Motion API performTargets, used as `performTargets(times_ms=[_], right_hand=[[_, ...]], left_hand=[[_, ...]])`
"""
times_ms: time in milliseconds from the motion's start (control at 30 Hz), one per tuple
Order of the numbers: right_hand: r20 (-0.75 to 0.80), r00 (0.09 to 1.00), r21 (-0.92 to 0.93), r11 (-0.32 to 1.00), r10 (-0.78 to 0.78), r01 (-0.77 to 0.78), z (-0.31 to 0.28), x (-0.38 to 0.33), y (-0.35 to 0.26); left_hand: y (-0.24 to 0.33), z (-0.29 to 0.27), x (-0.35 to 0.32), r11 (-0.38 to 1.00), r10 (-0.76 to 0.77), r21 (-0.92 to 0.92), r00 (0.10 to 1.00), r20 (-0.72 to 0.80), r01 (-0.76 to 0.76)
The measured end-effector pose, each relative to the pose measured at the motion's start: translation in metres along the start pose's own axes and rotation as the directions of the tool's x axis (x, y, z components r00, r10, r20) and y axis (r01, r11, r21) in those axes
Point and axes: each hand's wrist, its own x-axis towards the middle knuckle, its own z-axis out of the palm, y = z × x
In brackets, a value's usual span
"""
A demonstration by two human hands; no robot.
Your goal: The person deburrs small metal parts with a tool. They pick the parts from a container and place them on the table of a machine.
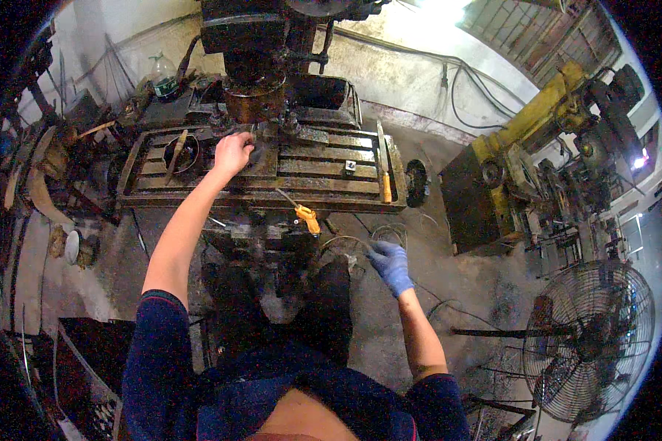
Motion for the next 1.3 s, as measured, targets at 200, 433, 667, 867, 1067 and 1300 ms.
performTargets(times_ms=[200,433,667,867,1067,1300], right_hand=[[-0.103,0.995,-0.026,1.000,-0.019,0.016,-0.037,-0.009,-0.014],[-0.229,0.915,-0.090,0.944,-0.331,0.319,-0.115,0.039,-0.125],[-0.473,0.444,0.504,0.179,-0.761,0.845,-0.234,0.103,-0.354],[-0.704,0.497,0.360,0.350,-0.507,0.865,-0.216,0.089,-0.343],[-0.628,0.388,0.223,0.322,-0.675,0.920,-0.149,0.068,-0.256],[-0.707,0.316,0.097,0.356,-0.633,0.929,-0.122,0.065,-0.261]], left_hand=[[-0.003,0.016,0.012,0.999,0.012,-0.040,0.999,-0.048,-0.014],[0.014,0.012,0.013,0.964,-0.257,0.046,0.962,-0.088,0.262],[0.005,0.014,0.013,0.956,-0.285,0.050,0.956,-0.074,0.289],[0.004,0.018,0.016,0.952,-0.300,0.036,0.951,-0.078,0.303],[0.004,0.014,0.012,0.950,-0.305,0.044,0.951,-0.052,0.308],[0.002,0.015,0.013,0.959,-0.279,0.046,0.959,-0.055,0.281]])
